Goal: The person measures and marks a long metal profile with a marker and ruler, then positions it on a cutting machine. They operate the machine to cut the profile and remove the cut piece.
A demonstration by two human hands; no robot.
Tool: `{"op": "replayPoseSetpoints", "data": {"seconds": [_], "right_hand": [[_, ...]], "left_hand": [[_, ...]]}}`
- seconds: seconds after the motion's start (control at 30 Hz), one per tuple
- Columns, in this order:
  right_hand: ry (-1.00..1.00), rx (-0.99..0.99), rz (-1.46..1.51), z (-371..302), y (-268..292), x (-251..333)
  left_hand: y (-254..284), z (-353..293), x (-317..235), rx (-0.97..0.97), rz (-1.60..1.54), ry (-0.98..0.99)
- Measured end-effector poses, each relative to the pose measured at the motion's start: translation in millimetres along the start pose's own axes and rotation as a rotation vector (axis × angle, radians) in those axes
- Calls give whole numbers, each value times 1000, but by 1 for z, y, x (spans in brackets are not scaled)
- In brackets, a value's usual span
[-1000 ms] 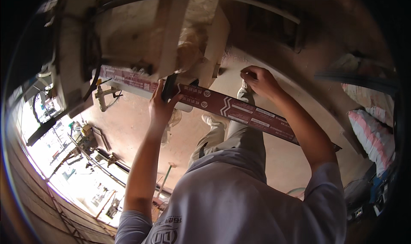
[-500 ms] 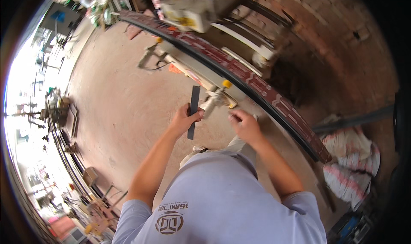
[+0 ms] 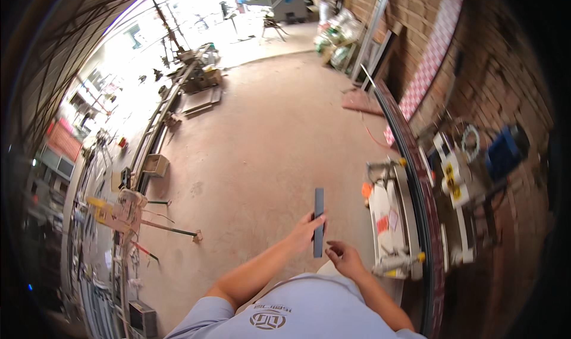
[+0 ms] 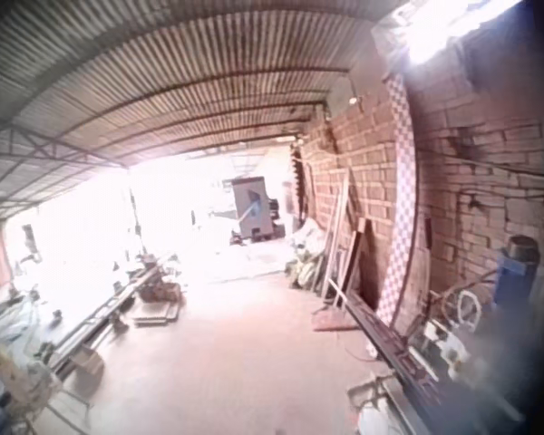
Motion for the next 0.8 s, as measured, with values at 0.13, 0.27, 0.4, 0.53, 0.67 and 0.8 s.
{"op": "replayPoseSetpoints", "data": {"seconds": [0.13,0.27,0.4,0.53,0.67,0.8], "right_hand": [[-55,62,38,54,-1,-1],[-114,142,123,121,0,2],[-76,364,199,175,20,24],[-119,489,487,230,33,39],[-134,544,339,292,47,43],[-82,320,-10,343,68,40]], "left_hand": [[27,24,-9,-109,198,-21],[61,62,-37,-141,112,-132],[65,103,-74,-142,-12,-87],[57,138,-105,-48,-167,-185],[73,171,-121,-31,-91,-232],[130,215,-136,-116,186,-80]]}}
Point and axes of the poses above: each hand's wrist, its own z-axis towards the middle knuckle, its own y-axis out of the back of the hand, x = y × z, the point moved 2 cm from there along z, towards the middle knuckle, and after that the axes turned 15 degrees about z, right-handed, at the moved point
